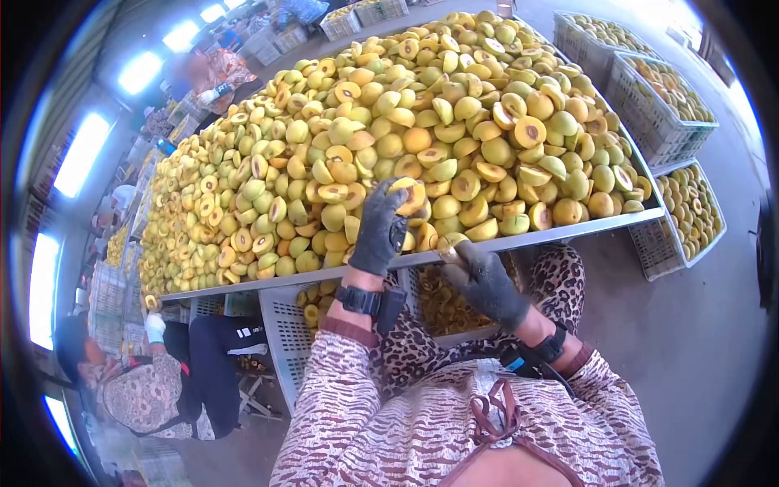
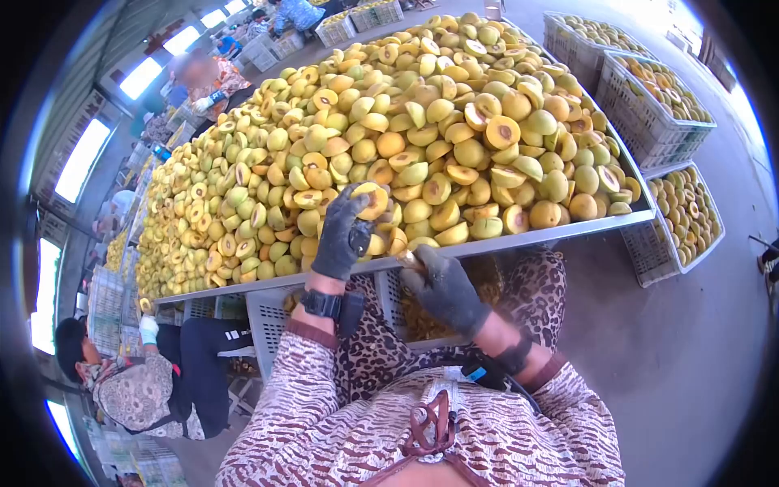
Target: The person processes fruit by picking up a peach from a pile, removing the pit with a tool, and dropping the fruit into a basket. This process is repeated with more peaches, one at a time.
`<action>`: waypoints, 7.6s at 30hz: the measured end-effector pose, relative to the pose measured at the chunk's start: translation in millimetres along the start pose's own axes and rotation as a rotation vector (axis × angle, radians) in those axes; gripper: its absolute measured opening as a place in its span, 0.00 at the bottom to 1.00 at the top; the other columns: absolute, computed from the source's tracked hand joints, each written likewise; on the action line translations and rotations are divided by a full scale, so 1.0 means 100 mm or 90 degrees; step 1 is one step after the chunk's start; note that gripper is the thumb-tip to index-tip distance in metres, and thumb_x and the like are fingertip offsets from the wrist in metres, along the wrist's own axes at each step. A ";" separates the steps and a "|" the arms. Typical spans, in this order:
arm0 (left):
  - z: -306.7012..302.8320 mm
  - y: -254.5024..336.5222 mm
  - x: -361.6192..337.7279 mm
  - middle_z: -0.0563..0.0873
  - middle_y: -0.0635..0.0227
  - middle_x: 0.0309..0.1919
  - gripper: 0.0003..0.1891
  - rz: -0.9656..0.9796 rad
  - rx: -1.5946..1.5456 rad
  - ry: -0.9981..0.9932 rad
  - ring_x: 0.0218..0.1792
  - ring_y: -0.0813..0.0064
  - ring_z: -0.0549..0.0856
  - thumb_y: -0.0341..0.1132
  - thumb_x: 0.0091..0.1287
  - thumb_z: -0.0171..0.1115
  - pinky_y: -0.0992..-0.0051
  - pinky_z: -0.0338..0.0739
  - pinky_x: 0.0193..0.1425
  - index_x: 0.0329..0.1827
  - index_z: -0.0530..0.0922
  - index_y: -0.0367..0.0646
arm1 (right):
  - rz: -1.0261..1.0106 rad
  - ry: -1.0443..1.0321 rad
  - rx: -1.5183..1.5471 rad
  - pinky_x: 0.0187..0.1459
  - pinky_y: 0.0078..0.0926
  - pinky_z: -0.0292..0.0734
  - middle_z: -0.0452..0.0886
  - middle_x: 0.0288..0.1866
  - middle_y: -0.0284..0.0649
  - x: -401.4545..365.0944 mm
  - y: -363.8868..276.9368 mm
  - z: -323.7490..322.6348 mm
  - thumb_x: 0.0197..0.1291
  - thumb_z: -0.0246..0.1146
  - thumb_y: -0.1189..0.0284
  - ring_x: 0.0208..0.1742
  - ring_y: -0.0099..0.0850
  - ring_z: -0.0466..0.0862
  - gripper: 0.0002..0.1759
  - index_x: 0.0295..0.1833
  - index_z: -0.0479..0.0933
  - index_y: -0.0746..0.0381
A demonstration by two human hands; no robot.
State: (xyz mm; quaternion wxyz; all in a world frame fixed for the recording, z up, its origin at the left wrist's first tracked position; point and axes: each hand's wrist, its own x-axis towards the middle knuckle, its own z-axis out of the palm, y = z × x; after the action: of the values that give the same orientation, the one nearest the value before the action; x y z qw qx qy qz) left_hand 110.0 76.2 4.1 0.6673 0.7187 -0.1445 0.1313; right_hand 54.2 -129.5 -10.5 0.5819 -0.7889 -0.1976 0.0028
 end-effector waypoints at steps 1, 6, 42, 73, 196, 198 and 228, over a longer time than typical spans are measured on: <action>0.16 0.14 -0.08 0.85 0.57 0.53 0.16 -0.136 -0.249 0.016 0.52 0.68 0.86 0.31 0.72 0.54 0.67 0.82 0.57 0.60 0.76 0.33 | -0.023 -0.018 0.042 0.31 0.37 0.72 0.77 0.25 0.53 0.00 -0.03 -0.04 0.66 0.64 0.67 0.25 0.44 0.76 0.17 0.33 0.69 0.69; 0.49 0.23 -0.39 0.82 0.54 0.57 0.17 -0.164 -0.525 0.086 0.56 0.63 0.84 0.36 0.79 0.49 0.66 0.80 0.62 0.61 0.75 0.31 | 0.031 -0.018 0.145 0.31 0.32 0.71 0.75 0.24 0.52 0.05 0.07 0.05 0.73 0.57 0.69 0.27 0.25 0.73 0.14 0.40 0.75 0.71; 0.95 0.31 -0.59 0.85 0.58 0.31 0.26 -0.177 -0.337 0.175 0.33 0.68 0.84 0.53 0.79 0.46 0.68 0.82 0.43 0.38 0.79 0.36 | 0.062 -0.133 0.330 0.28 0.22 0.68 0.77 0.26 0.32 -0.25 0.29 -0.01 0.75 0.56 0.63 0.25 0.21 0.75 0.15 0.50 0.79 0.64; 0.68 0.24 -0.12 0.82 0.57 0.56 0.20 0.193 0.250 -0.216 0.58 0.62 0.82 0.33 0.65 0.66 0.67 0.75 0.67 0.59 0.78 0.38 | 0.385 0.017 0.553 0.12 0.17 0.59 0.70 0.21 0.27 0.13 0.07 -0.55 0.65 0.66 0.61 0.12 0.17 0.67 0.14 0.43 0.78 0.61; 0.69 0.25 -0.28 0.82 0.55 0.53 0.21 -0.218 -0.575 0.095 0.49 0.63 0.85 0.43 0.77 0.52 0.65 0.82 0.58 0.62 0.72 0.35 | 0.048 0.011 0.071 0.34 0.43 0.73 0.78 0.28 0.58 0.04 0.08 -0.10 0.67 0.62 0.66 0.32 0.55 0.81 0.14 0.38 0.74 0.69; 0.69 0.20 -0.34 0.82 0.56 0.51 0.23 -0.210 -0.579 0.128 0.49 0.64 0.85 0.46 0.79 0.48 0.64 0.82 0.58 0.62 0.72 0.34 | 0.057 0.017 0.073 0.34 0.45 0.72 0.78 0.29 0.59 0.06 0.09 -0.06 0.67 0.62 0.65 0.33 0.57 0.81 0.15 0.39 0.74 0.69; 0.91 0.41 -0.36 0.85 0.55 0.33 0.26 -0.099 -0.339 0.239 0.36 0.61 0.88 0.54 0.78 0.50 0.63 0.87 0.43 0.39 0.78 0.35 | 0.012 -0.015 0.279 0.35 0.31 0.74 0.79 0.29 0.41 -0.10 -0.01 0.05 0.72 0.56 0.69 0.32 0.25 0.78 0.12 0.43 0.77 0.69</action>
State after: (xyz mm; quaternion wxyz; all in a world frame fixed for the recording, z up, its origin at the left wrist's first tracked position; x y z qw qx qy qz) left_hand 60.6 -16.3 20.8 0.8548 0.4910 0.0067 0.1678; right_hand 43.6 -127.5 -13.2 0.7368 -0.6454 -0.1920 0.0605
